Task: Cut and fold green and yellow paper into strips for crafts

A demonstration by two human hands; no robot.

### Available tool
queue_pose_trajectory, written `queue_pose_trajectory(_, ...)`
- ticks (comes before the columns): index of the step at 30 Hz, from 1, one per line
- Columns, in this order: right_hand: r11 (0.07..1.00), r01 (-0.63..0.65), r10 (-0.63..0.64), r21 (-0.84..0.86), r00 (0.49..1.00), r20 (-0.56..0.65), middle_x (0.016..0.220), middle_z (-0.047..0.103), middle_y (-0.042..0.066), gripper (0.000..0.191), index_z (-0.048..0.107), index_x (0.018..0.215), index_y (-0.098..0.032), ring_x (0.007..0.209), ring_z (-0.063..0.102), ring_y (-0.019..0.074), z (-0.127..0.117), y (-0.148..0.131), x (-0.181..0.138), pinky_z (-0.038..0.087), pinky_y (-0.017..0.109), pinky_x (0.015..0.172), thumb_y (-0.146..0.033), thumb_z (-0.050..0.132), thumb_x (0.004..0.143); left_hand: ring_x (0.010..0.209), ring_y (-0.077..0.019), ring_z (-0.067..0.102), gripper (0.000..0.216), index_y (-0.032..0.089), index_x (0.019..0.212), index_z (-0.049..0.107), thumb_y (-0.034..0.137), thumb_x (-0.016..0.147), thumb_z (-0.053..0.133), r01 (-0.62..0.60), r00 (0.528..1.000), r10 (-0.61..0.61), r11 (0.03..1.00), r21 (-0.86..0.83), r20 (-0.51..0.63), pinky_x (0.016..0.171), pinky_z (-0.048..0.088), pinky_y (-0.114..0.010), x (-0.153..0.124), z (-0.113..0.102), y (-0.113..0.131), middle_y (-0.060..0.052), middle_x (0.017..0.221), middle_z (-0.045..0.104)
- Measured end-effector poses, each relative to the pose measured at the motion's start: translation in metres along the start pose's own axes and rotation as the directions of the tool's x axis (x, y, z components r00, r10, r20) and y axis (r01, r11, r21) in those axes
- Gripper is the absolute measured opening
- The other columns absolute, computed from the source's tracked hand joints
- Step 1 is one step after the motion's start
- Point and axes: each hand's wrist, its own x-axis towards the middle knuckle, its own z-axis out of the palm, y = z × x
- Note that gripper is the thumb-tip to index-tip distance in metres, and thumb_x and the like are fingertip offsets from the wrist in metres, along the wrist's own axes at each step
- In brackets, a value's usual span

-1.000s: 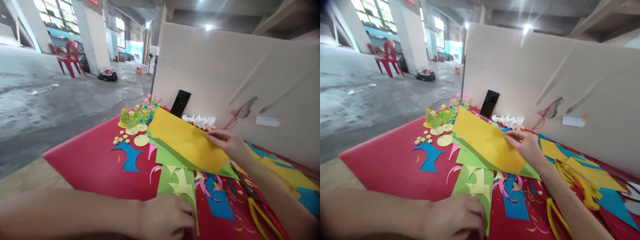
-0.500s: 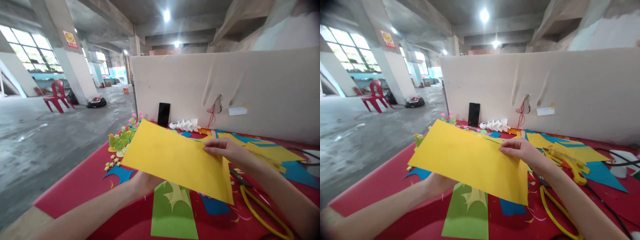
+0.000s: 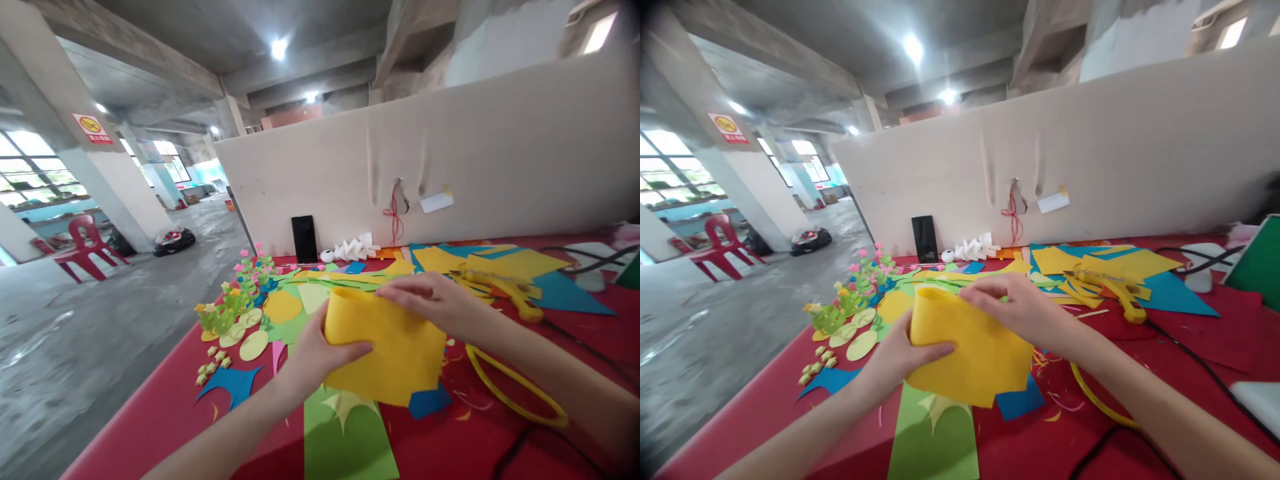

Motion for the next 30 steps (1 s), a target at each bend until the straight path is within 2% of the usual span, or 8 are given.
queue_pose_trajectory(4, 0.997, -0.008, -0.010, -0.072, 0.971, -0.240, 0.087, 0.067, 0.000, 0.026, 0.067, 0.082, -0.026, 0.082, 0.060, 0.0176, -0.019, -0.004, -0.008, 0.047, 0.025, 0.069, -0.047, 0.065, 0.067, 0.085, -0.0227, 0.064, 0.054, 0.017, 0.101, 0.051, 0.027, 0.055, 0.078, -0.109, 0.977, 0.103, 0.994, -0.021, -0.186, 0.072, 0.053, -0.032, -0.002, -0.004, 0.013, -0.006, 0.096, 0.066)
queue_pose_trajectory(6, 0.999, -0.028, 0.031, 0.016, 0.957, -0.289, 0.081, 0.067, -0.001, 0.028, 0.067, 0.082, -0.025, 0.075, 0.060, 0.0169, -0.024, -0.006, -0.009, 0.048, 0.025, 0.065, -0.041, 0.073, 0.059, 0.082, -0.0223, 0.065, 0.054, 0.017, 0.099, 0.051, 0.027, 0.053, 0.078, -0.184, 0.945, 0.164, 0.982, -0.045, -0.284, 0.070, 0.054, -0.032, -0.005, -0.006, 0.018, -0.005, 0.092, 0.066)
queue_pose_trajectory(11, 0.894, -0.076, 0.132, 0.441, 0.986, -0.098, 0.081, 0.070, 0.000, 0.025, 0.067, 0.091, -0.025, 0.072, 0.065, 0.0153, -0.016, -0.016, -0.012, 0.053, 0.022, 0.059, -0.033, 0.069, 0.067, 0.083, -0.0215, 0.064, 0.056, 0.018, 0.098, 0.050, 0.024, 0.051, 0.079, -0.274, 0.898, 0.231, 0.960, -0.065, -0.375, 0.068, 0.055, -0.029, -0.010, -0.002, 0.021, -0.004, 0.092, 0.065)
queue_pose_trajectory(15, 0.767, -0.052, 0.178, 0.639, 0.975, -0.135, 0.088, 0.070, 0.001, 0.027, 0.069, 0.090, -0.025, 0.080, 0.066, 0.0170, -0.004, -0.021, -0.015, 0.056, 0.023, 0.066, -0.023, 0.072, 0.064, 0.089, -0.0236, 0.063, 0.067, 0.020, 0.110, 0.048, 0.024, 0.051, 0.078, -0.314, 0.909, 0.273, 0.946, -0.086, -0.315, 0.070, 0.055, -0.030, -0.012, -0.001, 0.018, -0.005, 0.098, 0.065)
queue_pose_trajectory(20, 0.770, -0.043, 0.185, 0.637, 0.970, -0.158, 0.082, 0.071, 0.001, 0.024, 0.070, 0.090, -0.025, 0.069, 0.066, 0.0142, -0.007, -0.018, -0.012, 0.055, 0.020, 0.061, -0.020, 0.070, 0.066, 0.079, -0.0248, 0.066, 0.053, 0.019, 0.106, 0.055, 0.036, 0.060, 0.073, -0.201, 0.972, 0.173, 0.964, -0.176, -0.162, 0.061, 0.056, -0.029, -0.014, -0.021, 0.023, -0.007, 0.094, 0.068)
queue_pose_trajectory(24, 0.804, -0.025, 0.129, 0.594, 0.983, -0.133, 0.086, 0.071, 0.000, 0.023, 0.069, 0.093, -0.027, 0.076, 0.066, 0.0143, -0.010, -0.014, -0.013, 0.054, 0.018, 0.064, -0.021, 0.067, 0.071, 0.082, -0.0249, 0.067, 0.039, 0.016, 0.093, 0.061, 0.027, 0.059, 0.075, -0.125, 0.992, 0.127, 0.980, -0.153, 0.003, 0.069, 0.055, -0.030, -0.013, -0.032, 0.031, -0.008, 0.092, 0.069)
queue_pose_trajectory(26, 0.840, -0.029, 0.121, 0.543, 0.984, -0.134, 0.086, 0.070, 0.000, 0.023, 0.069, 0.094, -0.026, 0.078, 0.066, 0.0159, -0.010, -0.013, -0.014, 0.054, 0.020, 0.065, -0.023, 0.067, 0.071, 0.083, -0.0244, 0.066, 0.038, 0.016, 0.093, 0.061, 0.024, 0.058, 0.075, -0.100, 0.995, 0.097, 0.988, -0.116, -0.032, 0.068, 0.055, -0.029, -0.013, -0.031, 0.034, -0.008, 0.093, 0.070)
queue_pose_trajectory(30, 0.926, -0.022, 0.098, 0.377, 0.978, -0.184, 0.078, 0.070, 0.001, 0.019, 0.071, 0.088, -0.023, 0.071, 0.065, 0.0165, -0.010, -0.018, -0.019, 0.052, 0.020, 0.057, -0.028, 0.066, 0.070, 0.081, -0.0237, 0.066, 0.035, 0.017, 0.091, 0.060, 0.024, 0.059, 0.074, -0.164, 0.956, 0.151, 0.986, -0.034, -0.253, 0.065, 0.055, -0.029, -0.016, -0.023, 0.037, -0.006, 0.091, 0.070)
